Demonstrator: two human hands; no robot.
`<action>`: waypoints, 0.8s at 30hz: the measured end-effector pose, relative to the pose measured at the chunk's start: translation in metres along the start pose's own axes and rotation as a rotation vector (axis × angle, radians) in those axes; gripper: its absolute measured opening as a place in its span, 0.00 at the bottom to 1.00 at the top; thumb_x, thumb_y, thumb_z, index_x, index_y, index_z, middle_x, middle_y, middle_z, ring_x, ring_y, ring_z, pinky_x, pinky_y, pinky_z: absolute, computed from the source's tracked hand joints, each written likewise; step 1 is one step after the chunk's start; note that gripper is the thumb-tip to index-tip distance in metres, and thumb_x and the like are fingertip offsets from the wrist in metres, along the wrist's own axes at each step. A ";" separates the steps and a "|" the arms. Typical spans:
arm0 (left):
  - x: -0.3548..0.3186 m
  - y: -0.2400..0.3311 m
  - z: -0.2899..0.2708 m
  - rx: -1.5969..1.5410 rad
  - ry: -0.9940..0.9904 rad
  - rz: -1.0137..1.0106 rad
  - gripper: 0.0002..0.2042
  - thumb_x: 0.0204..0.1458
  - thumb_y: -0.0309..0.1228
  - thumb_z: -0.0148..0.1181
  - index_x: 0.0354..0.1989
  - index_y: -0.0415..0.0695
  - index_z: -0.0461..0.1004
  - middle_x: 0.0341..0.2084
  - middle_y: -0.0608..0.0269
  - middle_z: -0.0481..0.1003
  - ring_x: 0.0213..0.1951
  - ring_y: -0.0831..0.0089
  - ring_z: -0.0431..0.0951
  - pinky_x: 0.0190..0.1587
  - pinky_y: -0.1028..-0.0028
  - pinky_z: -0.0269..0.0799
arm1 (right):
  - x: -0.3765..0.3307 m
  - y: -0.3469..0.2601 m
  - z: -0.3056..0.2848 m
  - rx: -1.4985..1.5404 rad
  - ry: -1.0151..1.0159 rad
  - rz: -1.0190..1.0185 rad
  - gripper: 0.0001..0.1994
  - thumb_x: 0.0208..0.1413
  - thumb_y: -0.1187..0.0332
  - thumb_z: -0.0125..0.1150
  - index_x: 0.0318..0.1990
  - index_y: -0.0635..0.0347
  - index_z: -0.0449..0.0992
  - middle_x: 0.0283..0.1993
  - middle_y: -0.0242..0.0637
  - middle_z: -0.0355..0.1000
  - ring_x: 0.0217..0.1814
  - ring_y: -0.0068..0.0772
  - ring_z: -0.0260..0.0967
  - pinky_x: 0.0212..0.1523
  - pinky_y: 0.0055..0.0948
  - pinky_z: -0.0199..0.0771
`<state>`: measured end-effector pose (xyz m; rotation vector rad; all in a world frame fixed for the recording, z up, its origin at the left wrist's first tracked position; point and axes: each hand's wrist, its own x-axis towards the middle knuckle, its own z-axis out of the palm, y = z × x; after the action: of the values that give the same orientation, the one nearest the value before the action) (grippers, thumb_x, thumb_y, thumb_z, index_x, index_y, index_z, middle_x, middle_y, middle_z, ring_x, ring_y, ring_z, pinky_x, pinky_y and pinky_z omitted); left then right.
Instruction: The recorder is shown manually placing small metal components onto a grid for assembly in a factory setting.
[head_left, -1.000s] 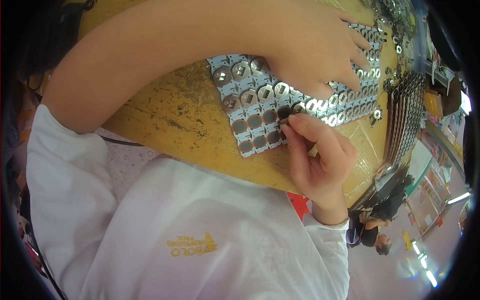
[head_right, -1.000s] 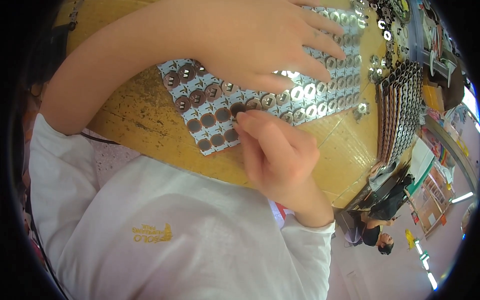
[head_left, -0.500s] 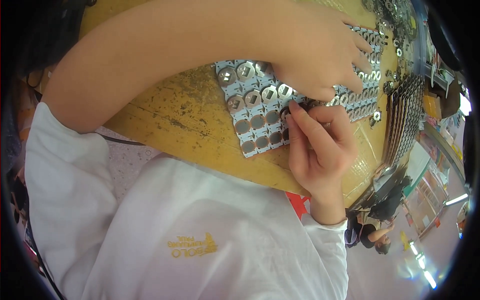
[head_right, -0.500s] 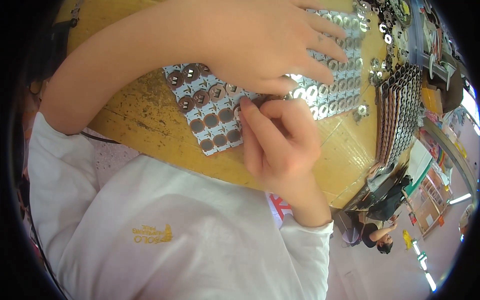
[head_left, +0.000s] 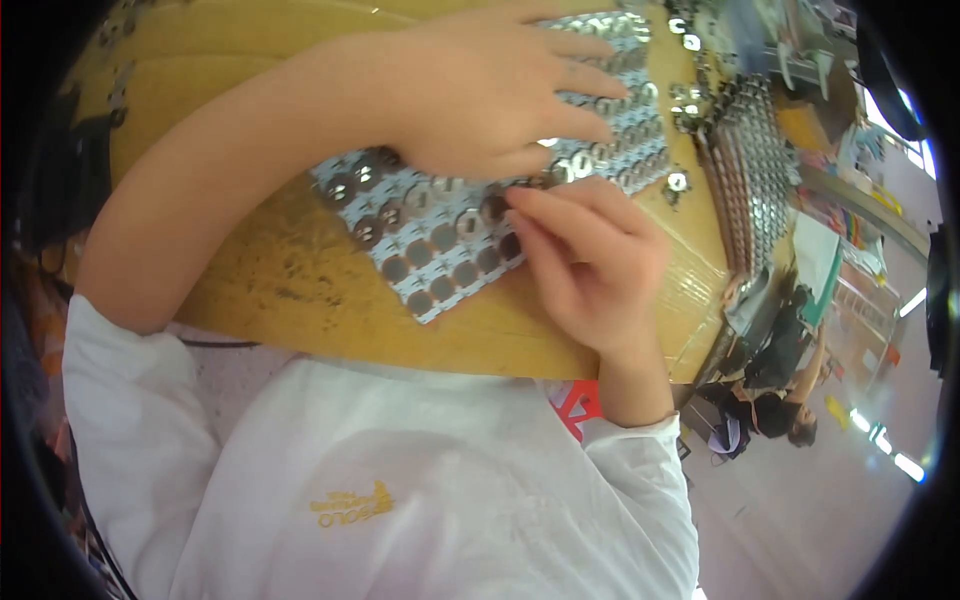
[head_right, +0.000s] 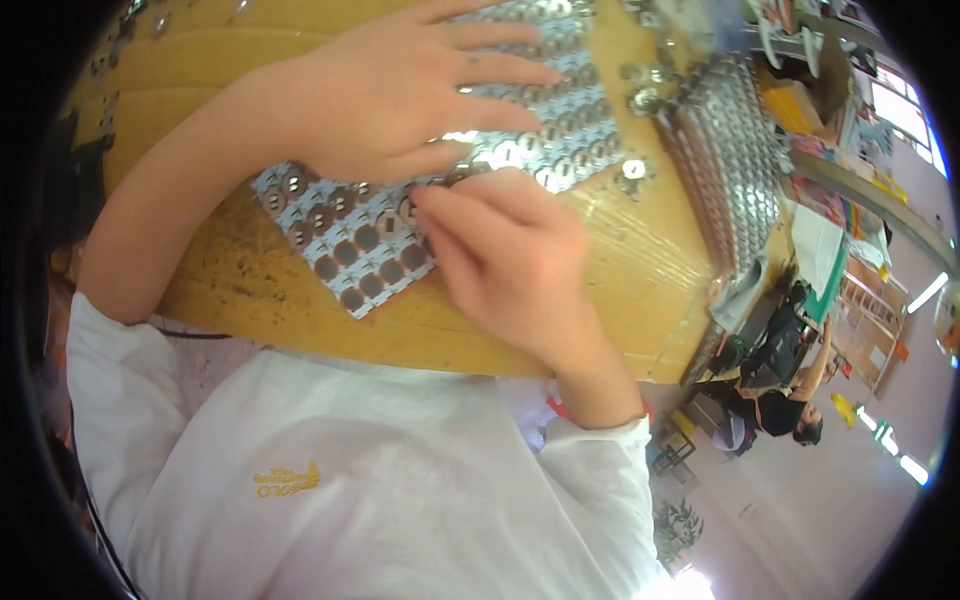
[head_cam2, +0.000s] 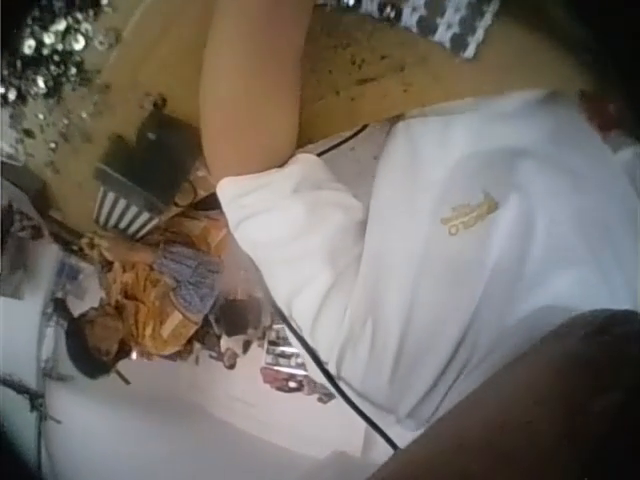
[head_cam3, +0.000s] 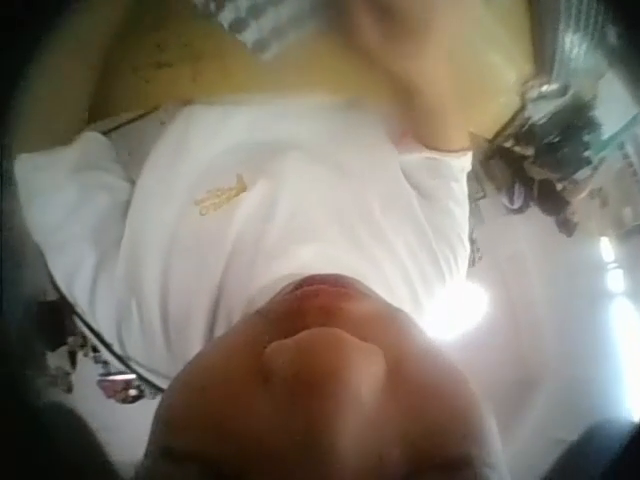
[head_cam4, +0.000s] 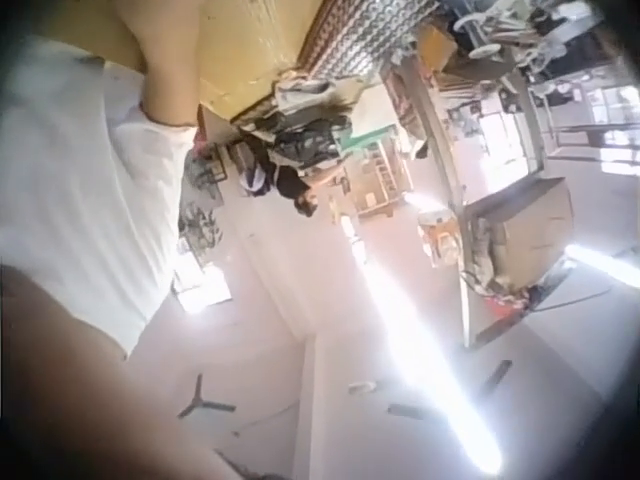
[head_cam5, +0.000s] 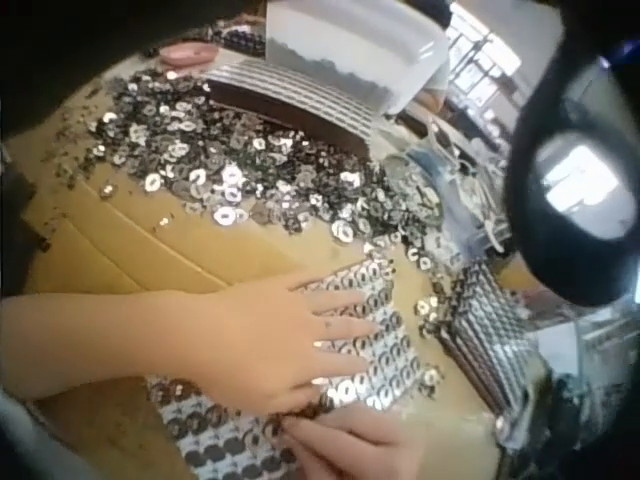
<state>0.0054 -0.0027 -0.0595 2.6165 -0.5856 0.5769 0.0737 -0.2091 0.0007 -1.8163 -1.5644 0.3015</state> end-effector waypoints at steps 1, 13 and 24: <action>0.003 0.006 -0.005 0.089 -0.052 -0.056 0.21 0.59 0.38 0.55 0.60 0.50 0.76 0.69 0.56 0.67 0.73 0.55 0.61 0.75 0.49 0.52 | 0.002 0.005 -0.015 -0.028 0.028 0.031 0.11 0.46 0.81 0.72 0.39 0.59 0.85 0.34 0.39 0.80 0.32 0.35 0.77 0.30 0.28 0.76; 0.009 0.007 -0.016 -0.049 -0.121 -0.080 0.23 0.54 0.32 0.58 0.60 0.50 0.75 0.71 0.56 0.64 0.74 0.51 0.57 0.76 0.48 0.49 | -0.027 0.066 -0.096 -0.327 0.249 0.591 0.12 0.51 0.73 0.74 0.42 0.67 0.84 0.35 0.40 0.82 0.33 0.24 0.79 0.31 0.23 0.75; 0.005 0.005 -0.016 -0.035 -0.099 -0.074 0.23 0.53 0.32 0.59 0.61 0.48 0.75 0.70 0.55 0.65 0.74 0.51 0.58 0.75 0.49 0.50 | -0.028 0.080 -0.100 0.087 0.232 0.634 0.12 0.56 0.79 0.68 0.48 0.67 0.83 0.39 0.32 0.81 0.38 0.20 0.77 0.38 0.20 0.76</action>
<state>0.0028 -0.0017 -0.0424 2.6325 -0.5214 0.4125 0.1874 -0.2719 0.0144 -2.1498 -0.7776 0.4214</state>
